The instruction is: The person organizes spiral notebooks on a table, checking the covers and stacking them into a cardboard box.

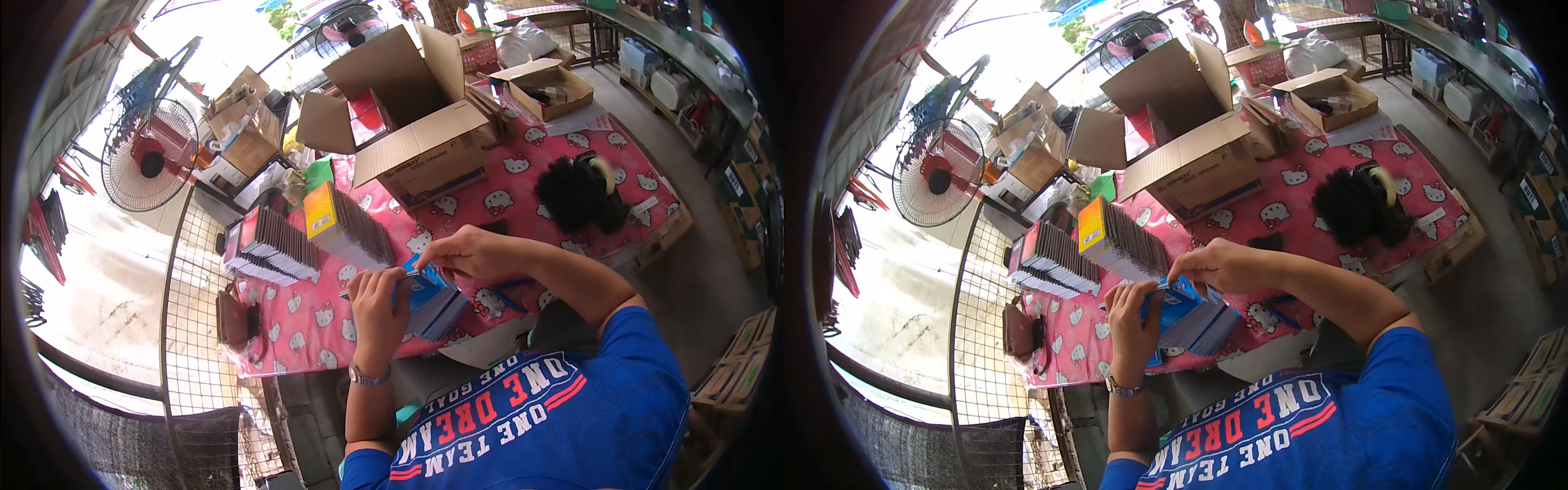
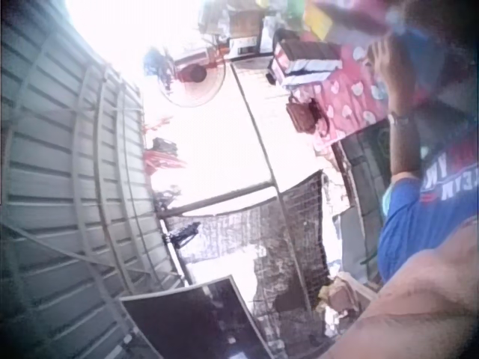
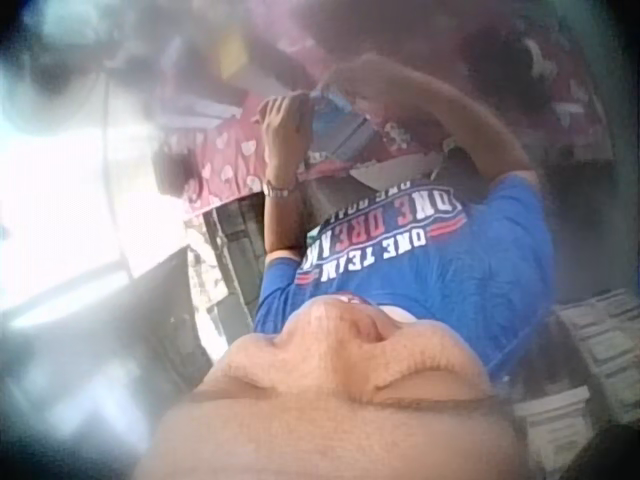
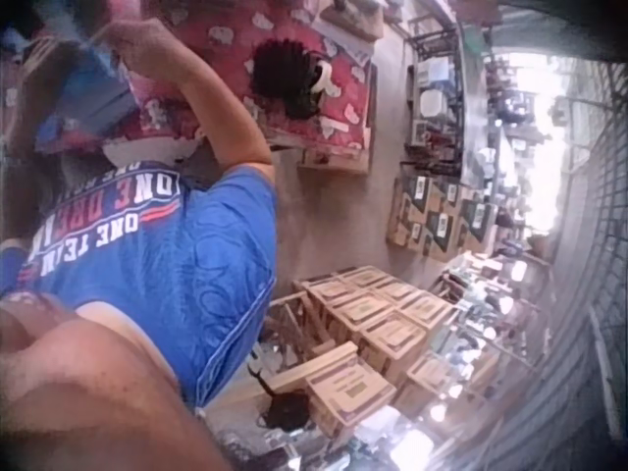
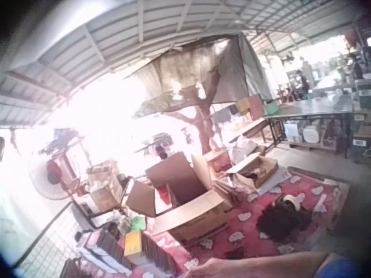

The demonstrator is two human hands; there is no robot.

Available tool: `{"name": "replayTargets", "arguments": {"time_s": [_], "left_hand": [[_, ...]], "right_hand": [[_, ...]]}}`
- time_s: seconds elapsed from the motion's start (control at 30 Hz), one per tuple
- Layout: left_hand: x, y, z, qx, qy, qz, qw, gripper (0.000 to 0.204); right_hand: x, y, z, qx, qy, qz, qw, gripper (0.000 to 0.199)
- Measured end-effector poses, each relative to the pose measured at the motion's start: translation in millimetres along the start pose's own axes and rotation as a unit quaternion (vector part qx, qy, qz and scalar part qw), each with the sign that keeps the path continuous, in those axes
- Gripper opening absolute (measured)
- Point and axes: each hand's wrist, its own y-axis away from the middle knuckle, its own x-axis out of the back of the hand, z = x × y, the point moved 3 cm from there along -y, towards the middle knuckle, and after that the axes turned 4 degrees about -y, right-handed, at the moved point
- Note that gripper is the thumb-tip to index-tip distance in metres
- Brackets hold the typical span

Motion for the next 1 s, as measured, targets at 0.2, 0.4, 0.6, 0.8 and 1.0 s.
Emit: {"name": "replayTargets", "arguments": {"time_s": [0.2,0.4,0.6,0.8,1.0], "left_hand": [[-2,-11,23,-0.013,-0.034,-0.022,0.999,0.030],[1,-6,23,-0.006,-0.024,-0.041,0.999,0.025],[-4,0,14,-0.008,0.003,-0.029,1.000,0.017],[-6,0,4,0.010,0.053,-0.030,0.998,0.015],[1,10,-7,0.051,-0.079,0.037,0.995,0.027]], "right_hand": [[4,6,-12,0.041,0.094,0.050,0.993,0.030],[-10,-3,-30,0.070,0.276,0.031,0.958,0.027],[36,-30,141,-0.097,0.067,0.242,0.963,0.047],[-5,34,282,-0.295,0.532,0.252,0.753,0.058],[30,-50,78,-0.052,-0.186,0.013,0.981,0.043]]}}
